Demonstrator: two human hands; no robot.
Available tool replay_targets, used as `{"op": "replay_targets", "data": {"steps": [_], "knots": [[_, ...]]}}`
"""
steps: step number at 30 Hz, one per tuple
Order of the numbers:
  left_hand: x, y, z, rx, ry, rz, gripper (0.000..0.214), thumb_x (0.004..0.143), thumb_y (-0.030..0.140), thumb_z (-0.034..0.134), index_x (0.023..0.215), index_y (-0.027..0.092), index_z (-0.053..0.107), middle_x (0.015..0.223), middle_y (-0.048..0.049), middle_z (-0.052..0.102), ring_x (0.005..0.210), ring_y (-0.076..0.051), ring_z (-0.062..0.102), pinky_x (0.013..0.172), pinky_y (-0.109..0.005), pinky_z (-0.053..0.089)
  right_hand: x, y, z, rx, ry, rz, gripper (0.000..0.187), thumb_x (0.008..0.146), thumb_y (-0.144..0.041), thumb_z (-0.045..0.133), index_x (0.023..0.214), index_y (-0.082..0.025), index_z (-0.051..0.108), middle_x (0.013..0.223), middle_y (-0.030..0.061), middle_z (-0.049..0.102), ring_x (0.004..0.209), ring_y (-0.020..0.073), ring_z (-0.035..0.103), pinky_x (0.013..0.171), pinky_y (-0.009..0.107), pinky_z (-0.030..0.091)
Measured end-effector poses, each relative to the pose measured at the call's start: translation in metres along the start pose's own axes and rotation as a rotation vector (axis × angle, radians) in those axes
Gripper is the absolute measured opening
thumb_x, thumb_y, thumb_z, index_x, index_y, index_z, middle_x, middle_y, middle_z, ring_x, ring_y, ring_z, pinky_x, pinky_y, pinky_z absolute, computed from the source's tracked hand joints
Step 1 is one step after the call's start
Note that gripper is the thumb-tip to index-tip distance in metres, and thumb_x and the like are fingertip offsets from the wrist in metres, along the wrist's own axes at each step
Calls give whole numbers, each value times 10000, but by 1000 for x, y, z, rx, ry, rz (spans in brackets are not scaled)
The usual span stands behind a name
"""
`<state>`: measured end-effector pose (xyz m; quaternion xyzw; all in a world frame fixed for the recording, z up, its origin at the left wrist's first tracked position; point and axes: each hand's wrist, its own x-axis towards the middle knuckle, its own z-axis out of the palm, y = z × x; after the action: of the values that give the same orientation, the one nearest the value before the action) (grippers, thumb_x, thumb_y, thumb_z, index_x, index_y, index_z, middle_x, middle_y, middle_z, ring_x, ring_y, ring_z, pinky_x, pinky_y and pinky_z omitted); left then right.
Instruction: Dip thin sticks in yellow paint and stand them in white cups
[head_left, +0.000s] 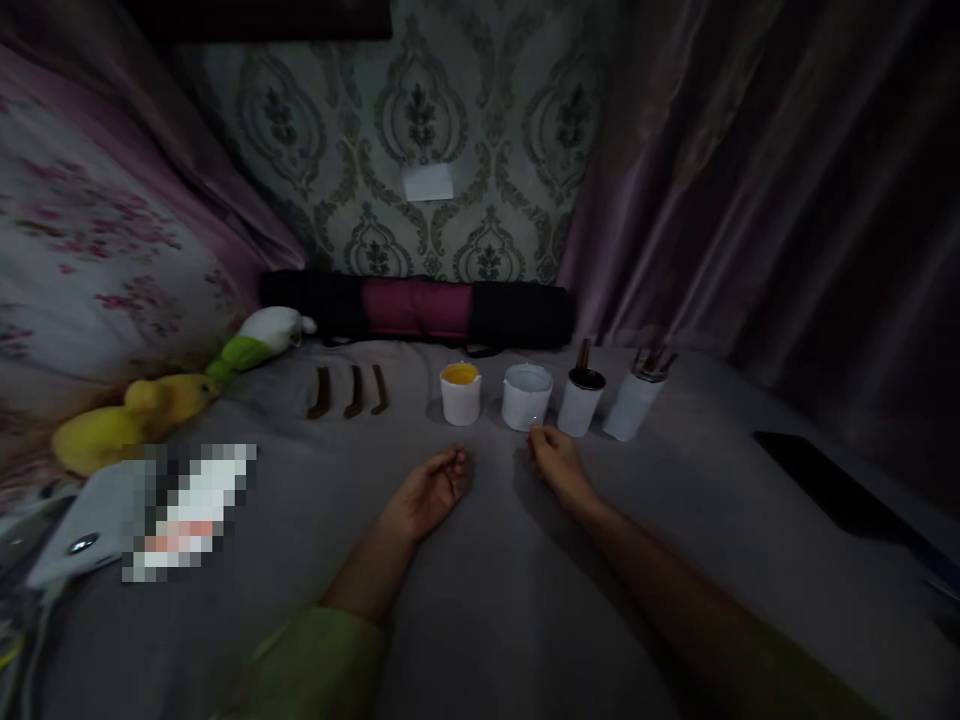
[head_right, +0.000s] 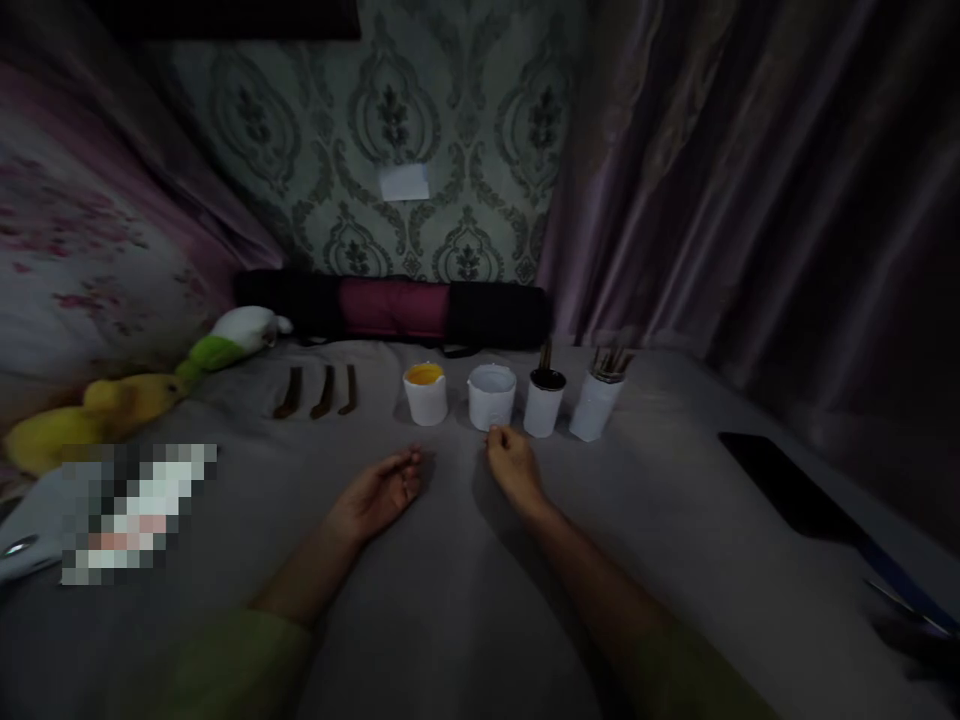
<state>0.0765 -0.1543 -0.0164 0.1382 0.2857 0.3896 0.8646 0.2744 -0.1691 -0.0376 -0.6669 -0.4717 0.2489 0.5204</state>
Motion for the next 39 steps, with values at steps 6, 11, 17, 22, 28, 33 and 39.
{"op": "replay_targets", "data": {"steps": [6, 11, 17, 22, 28, 33, 39], "knots": [[1, 0, 0, -17, -23, -4, 135, 787, 42, 430, 838, 95, 544, 670, -24, 537, 532, -56, 492, 484, -164, 400, 4, -4, 17, 3, -15, -28, 422, 773, -503, 358, 658, -161, 578, 515, 19, 535, 473, 128, 472, 445, 227, 321], [3, 0, -3, -7, -46, -1, 133, 771, 38, 454, 840, 95, 553, 658, -18, 536, 528, -56, 490, 488, -163, 391, 0, 1, 22, -10, -10, -68, 414, 782, -511, 357, 622, -175, 541, 524, 13, 527, 490, 131, 463, 467, 231, 324], [4, -2, 0, 31, -27, 56, 153, 746, 25, 458, 829, 92, 568, 674, -32, 549, 538, -60, 486, 501, -170, 386, -2, 7, 21, -35, -53, -126, 408, 790, -510, 366, 643, -171, 539, 528, 1, 505, 508, 134, 456, 494, 236, 327], [7, -1, -1, 60, -9, 69, 137, 740, 31, 469, 807, 82, 578, 654, -30, 551, 530, -63, 485, 503, -174, 384, -1, 8, 20, -72, -79, -154, 395, 812, -476, 347, 679, -170, 557, 583, 15, 539, 550, 145, 486, 528, 245, 345], [14, 3, 0, 128, 47, 93, 125, 758, 49, 471, 785, 82, 589, 640, -37, 559, 526, -66, 490, 505, -180, 391, -1, 10, 20, -42, -73, -163, 418, 804, -493, 340, 695, -163, 573, 613, 40, 572, 572, 158, 504, 539, 254, 356], [23, 17, 1, 279, 155, 134, 109, 761, 51, 475, 768, 89, 577, 615, -24, 554, 483, -53, 477, 466, -165, 379, 0, 11, 21, -37, -75, -154, 410, 798, -494, 354, 694, -167, 579, 616, 37, 575, 562, 156, 500, 536, 254, 350], [36, 41, 4, 471, 271, 175, 91, 766, 72, 466, 759, 93, 555, 590, -4, 529, 452, -44, 461, 441, -163, 354, 1, 12, 22, 14, -61, -146, 404, 776, -501, 384, 660, -166, 579, 558, 26, 549, 533, 153, 480, 503, 249, 329]]}}
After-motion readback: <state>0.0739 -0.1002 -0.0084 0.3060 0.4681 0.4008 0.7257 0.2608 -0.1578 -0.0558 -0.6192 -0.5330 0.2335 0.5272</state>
